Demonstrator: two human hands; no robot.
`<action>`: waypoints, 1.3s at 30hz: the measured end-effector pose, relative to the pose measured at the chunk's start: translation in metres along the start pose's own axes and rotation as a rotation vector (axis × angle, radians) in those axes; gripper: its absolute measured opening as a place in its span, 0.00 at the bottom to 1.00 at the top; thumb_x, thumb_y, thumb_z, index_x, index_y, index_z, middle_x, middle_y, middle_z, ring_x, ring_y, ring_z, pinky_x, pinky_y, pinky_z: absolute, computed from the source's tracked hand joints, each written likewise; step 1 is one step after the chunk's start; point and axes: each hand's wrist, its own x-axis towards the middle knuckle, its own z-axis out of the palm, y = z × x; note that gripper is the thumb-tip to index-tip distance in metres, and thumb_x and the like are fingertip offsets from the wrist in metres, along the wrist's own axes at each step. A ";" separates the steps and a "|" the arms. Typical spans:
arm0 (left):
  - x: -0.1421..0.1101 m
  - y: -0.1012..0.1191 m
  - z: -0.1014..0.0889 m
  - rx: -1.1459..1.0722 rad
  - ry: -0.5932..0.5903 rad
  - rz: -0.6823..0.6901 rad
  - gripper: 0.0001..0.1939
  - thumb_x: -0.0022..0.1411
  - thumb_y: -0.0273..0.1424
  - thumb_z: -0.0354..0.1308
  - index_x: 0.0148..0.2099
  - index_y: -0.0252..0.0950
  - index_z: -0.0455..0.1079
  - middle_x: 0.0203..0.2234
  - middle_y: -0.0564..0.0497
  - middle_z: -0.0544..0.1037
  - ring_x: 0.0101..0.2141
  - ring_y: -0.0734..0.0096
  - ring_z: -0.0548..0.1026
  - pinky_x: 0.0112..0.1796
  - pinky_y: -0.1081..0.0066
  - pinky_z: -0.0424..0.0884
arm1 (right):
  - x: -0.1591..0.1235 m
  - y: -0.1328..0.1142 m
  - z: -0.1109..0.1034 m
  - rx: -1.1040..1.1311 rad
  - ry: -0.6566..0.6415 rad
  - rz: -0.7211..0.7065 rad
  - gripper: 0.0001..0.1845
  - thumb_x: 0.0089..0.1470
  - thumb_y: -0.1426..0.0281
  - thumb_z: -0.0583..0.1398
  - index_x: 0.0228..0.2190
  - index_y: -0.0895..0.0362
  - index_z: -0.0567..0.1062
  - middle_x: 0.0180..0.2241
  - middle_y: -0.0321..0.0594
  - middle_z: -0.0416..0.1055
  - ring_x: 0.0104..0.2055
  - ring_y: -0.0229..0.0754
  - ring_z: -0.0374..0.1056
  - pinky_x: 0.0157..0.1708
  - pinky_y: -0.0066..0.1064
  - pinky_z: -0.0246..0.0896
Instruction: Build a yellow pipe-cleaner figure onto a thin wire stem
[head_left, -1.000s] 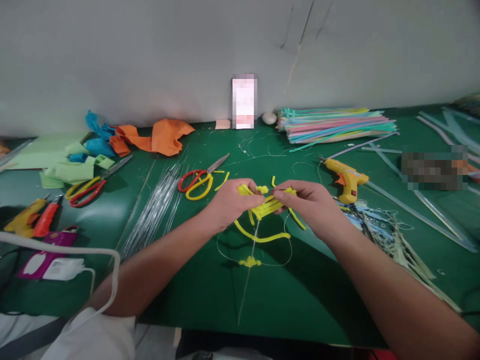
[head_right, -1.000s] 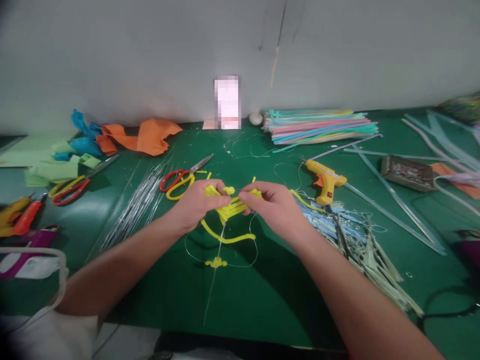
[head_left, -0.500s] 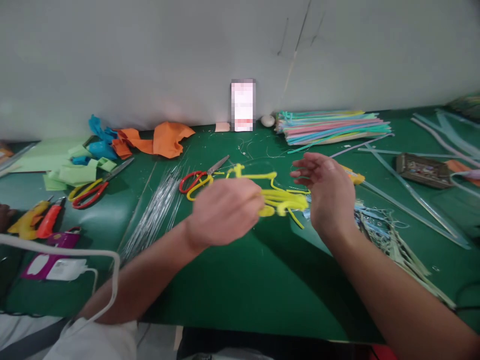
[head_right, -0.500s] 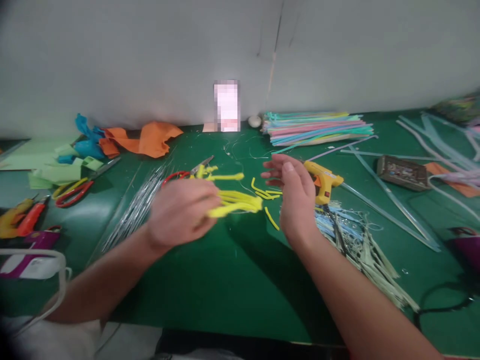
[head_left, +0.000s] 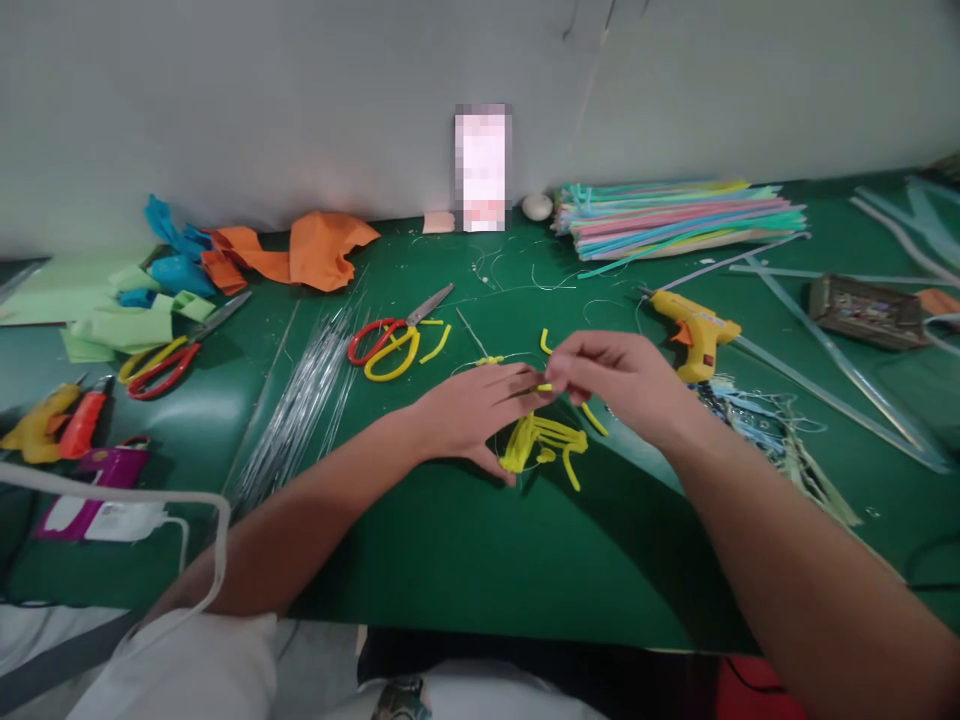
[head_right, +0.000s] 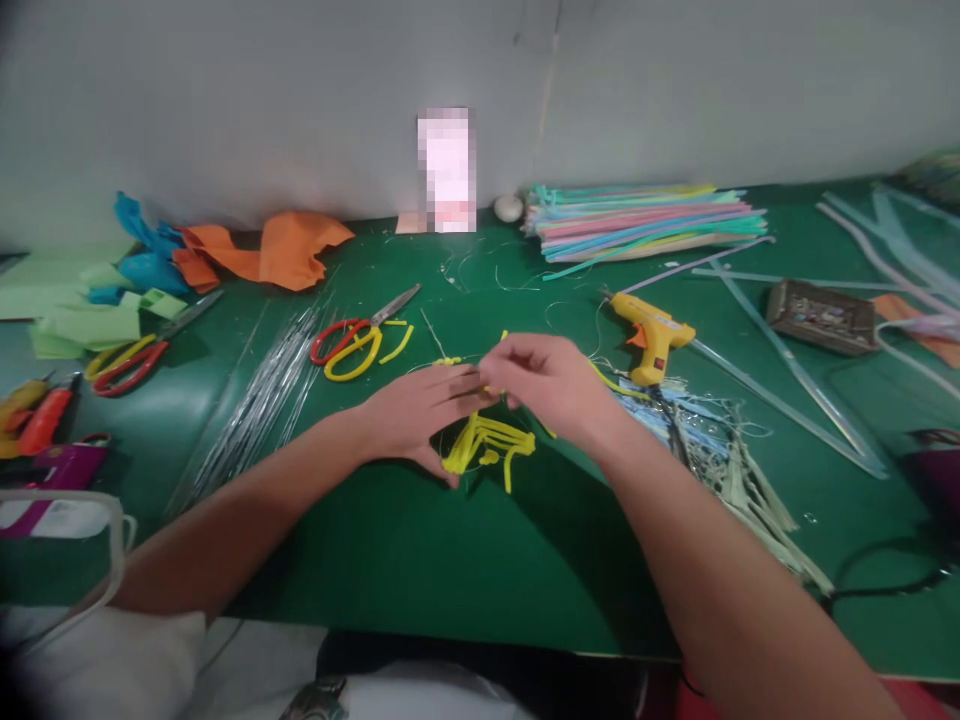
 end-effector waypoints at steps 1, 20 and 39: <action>0.001 -0.002 0.003 0.004 -0.004 -0.026 0.49 0.51 0.52 0.65 0.67 0.32 0.53 0.65 0.34 0.58 0.65 0.47 0.56 0.64 0.53 0.52 | -0.001 -0.002 -0.002 -0.095 -0.154 0.037 0.14 0.52 0.56 0.61 0.27 0.54 0.75 0.24 0.35 0.70 0.24 0.36 0.61 0.26 0.30 0.56; -0.006 0.018 -0.007 -0.440 0.014 -0.439 0.09 0.55 0.34 0.64 0.36 0.35 0.71 0.30 0.53 0.75 0.30 0.73 0.70 0.32 0.72 0.63 | 0.009 0.011 0.017 -0.468 -0.278 0.163 0.04 0.48 0.68 0.59 0.29 0.54 0.73 0.26 0.36 0.73 0.27 0.38 0.67 0.26 0.28 0.56; 0.009 0.026 -0.010 -0.406 -0.157 -0.567 0.12 0.50 0.35 0.66 0.34 0.37 0.69 0.30 0.54 0.73 0.30 0.71 0.68 0.29 0.72 0.58 | 0.002 -0.004 0.005 -0.420 -0.358 0.244 0.02 0.44 0.72 0.59 0.25 0.54 0.70 0.19 0.34 0.72 0.24 0.41 0.71 0.25 0.30 0.59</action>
